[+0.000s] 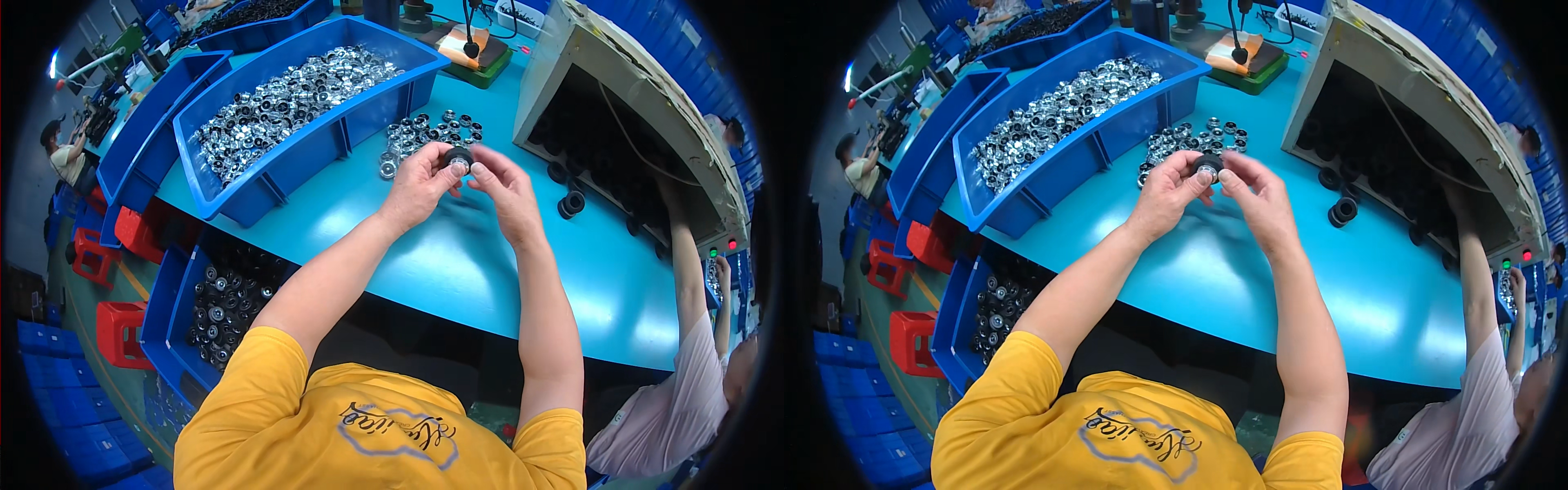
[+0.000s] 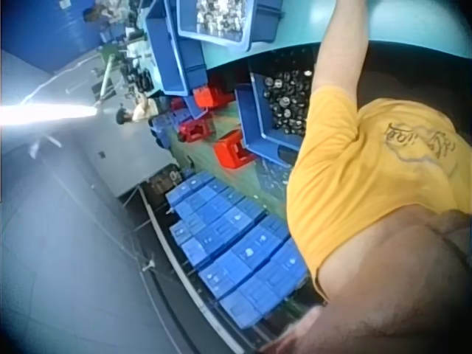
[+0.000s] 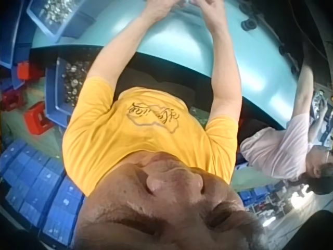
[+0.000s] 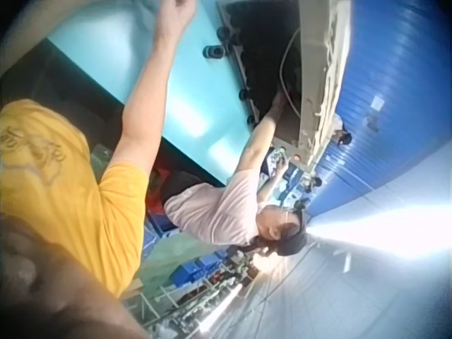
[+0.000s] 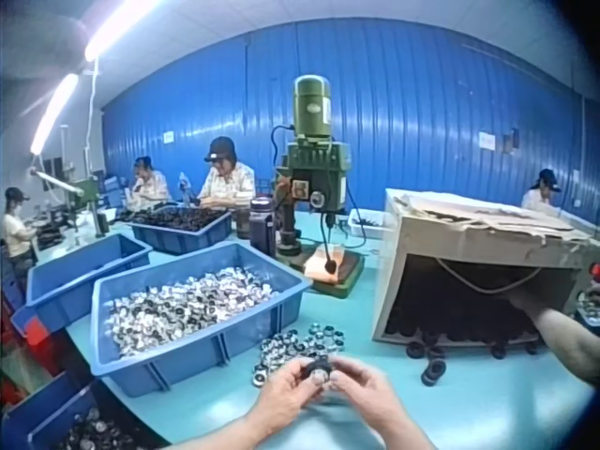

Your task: Manually assemble metal bearings into small plastic wheel components on an industrial production line.

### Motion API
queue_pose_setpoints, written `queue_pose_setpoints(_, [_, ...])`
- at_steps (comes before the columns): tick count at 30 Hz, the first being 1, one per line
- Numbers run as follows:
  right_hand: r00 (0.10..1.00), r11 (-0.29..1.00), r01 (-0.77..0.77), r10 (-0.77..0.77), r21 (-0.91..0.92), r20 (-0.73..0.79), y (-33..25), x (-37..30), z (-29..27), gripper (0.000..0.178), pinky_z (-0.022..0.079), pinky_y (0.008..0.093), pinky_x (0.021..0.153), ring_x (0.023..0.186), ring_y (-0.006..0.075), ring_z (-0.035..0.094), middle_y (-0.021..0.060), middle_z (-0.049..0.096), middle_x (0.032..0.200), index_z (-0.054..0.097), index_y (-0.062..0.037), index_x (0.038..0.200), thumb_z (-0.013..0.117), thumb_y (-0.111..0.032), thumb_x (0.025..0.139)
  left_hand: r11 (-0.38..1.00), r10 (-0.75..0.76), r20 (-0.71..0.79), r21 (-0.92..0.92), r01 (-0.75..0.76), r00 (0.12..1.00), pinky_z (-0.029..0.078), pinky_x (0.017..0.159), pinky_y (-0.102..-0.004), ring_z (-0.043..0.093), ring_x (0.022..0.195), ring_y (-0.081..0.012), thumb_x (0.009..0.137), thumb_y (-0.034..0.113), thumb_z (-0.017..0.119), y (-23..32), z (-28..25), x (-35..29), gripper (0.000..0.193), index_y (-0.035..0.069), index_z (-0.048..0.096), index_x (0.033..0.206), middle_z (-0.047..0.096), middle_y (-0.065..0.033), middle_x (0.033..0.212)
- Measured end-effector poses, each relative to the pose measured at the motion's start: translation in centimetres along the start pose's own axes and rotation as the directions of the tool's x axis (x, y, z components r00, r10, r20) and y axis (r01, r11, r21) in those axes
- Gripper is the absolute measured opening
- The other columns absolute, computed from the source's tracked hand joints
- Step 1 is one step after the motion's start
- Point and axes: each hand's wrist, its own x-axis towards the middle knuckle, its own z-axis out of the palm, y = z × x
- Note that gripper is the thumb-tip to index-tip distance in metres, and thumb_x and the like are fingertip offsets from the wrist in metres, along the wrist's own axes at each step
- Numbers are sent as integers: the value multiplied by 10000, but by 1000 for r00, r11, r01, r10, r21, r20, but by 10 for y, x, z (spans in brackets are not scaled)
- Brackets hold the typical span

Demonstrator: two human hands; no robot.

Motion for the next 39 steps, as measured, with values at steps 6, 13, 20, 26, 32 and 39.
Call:
queue_pose_setpoints(6, [1000, 998, -1, 2, -65, 17, 10, -2, 3, 348, 488, 294, 898, 968, 133, 643, 71, 729, 1032, 712, -14, 1179, 776, -182, 880, 996, -58, -37, 59, 60, 998, 518, 609, -243, 590, 707, -85, 985, 146, 644, -4, -3, -2, 194, 41, 583, 1137, 657, -24, 931])
queue_pose_setpoints(13, [975, 920, 183, -214, -346, -54, 4, -10, 17, 322, 523, 264, 812, 915, 119, 659, 71, 726, 1008, 728, -2, 1109, 802, -195, 862, 997, -65, -78, 34, 67, 995, 497, 570, -234, 561, 684, -62, 979, 112, 630, -5, -4, -2, 134, 65, 601, 1100, 641, 0, 874])
queue_pose_setpoints(20, [997, 995, -70, 68, 68, 33, 16, 2, 2, 373, 558, 280, 789, 921, 138, 673, 94, 710, 1056, 664, 30, 1188, 759, -193, 905, 981, -50, 174, 195, 16, 983, 549, 744, -268, 604, 908, -92, 995, 72, 581, 7, -4, -3, 412, 69, 520, 1402, 637, -50, 1151])
queue_pose_setpoints(26, [989, 988, -148, 148, -45, -3, 8, 0, 7, 300, 557, 267, 747, 868, 126, 669, 73, 704, 989, 666, 24, 1148, 737, -146, 911, 892, 22, 122, 445, -75, 992, 545, 859, -285, 648, 951, -120, 918, -21, 636, -1, -3, -3, 497, 44, 529, 1399, 653, -72, 1174])
queue_pose_setpoints(32, [992, 993, -121, 121, -10, -39, 25, 4, -1, 214, 558, 260, 723, 803, 110, 666, 62, 709, 907, 681, 18, 1057, 743, -108, 895, 858, 99, 124, 492, -148, 987, 564, 792, -299, 692, 892, -137, 882, -9, 682, -7, 3, -6, 468, 23, 573, 1336, 698, -79, 1070])
queue_pose_setpoints(39, [995, 998, -65, 64, -14, -80, 35, 4, 6, 209, 569, 270, 717, 835, 115, 672, 63, 717, 958, 682, -2, 1084, 724, -103, 906, 695, 241, 99, 677, -243, 965, 540, 711, -243, 655, 814, -81, 829, -5, 740, -4, 9, -12, 514, 25, 595, 1321, 706, -56, 994])
